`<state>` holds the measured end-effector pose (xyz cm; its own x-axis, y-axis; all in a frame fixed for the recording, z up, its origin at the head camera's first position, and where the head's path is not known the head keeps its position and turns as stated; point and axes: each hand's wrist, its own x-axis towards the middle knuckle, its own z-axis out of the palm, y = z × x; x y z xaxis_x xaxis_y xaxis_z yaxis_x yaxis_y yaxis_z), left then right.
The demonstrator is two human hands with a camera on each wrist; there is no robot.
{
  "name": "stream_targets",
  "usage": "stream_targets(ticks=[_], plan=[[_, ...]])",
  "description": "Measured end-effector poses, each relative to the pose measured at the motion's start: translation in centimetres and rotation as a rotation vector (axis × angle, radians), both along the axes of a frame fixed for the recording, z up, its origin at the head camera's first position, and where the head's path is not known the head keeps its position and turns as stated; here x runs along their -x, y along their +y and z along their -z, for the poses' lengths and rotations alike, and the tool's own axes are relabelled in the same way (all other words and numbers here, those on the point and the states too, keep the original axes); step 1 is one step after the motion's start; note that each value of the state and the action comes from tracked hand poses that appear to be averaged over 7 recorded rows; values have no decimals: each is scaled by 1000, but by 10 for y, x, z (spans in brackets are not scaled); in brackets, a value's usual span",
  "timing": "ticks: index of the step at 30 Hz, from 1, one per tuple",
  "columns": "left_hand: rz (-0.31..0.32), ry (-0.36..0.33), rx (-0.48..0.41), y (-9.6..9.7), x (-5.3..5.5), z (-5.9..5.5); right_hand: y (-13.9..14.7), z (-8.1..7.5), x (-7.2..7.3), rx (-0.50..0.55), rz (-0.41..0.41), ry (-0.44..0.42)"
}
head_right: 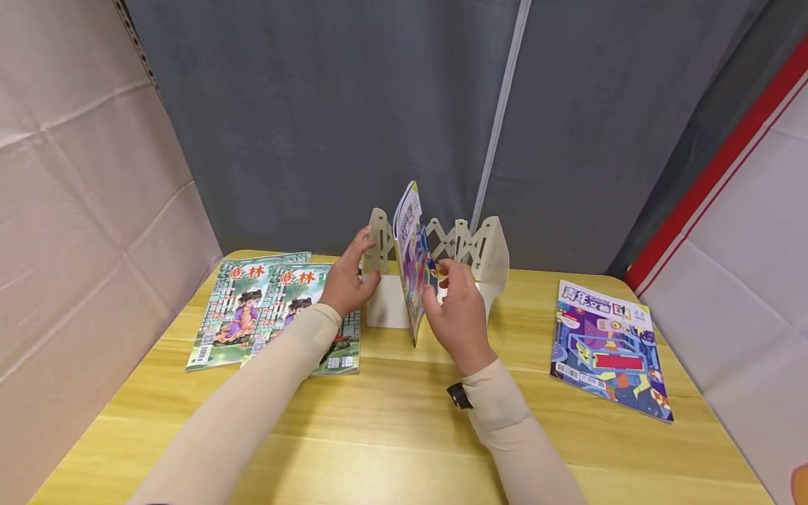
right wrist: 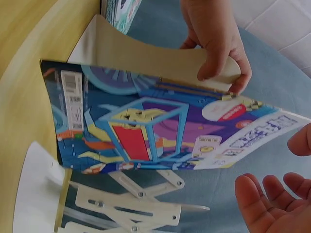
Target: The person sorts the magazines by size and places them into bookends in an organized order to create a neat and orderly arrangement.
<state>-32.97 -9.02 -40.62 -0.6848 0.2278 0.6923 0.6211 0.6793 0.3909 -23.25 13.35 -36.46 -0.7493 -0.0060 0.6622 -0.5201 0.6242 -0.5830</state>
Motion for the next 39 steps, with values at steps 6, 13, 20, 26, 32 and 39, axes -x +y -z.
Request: stream_targets(ticks=[6,13,20,26,32,39], plan=[[6,-26,2,1,-1,-1,13,-2,-4,-87,25,12],[6,-11,-12,0,0,0,30,-5,-7,-163,55,16],[6,-21,3,1,0,2,53,-9,-18,-131,127,7],[11,2,-4,-1,1,0,78,-13,-21,-122,186,57],[11,11,-4,-2,2,1,102,-13,-19,-144,251,10],[10,6,-3,0,2,1,137,0,-9,-256,277,-135]])
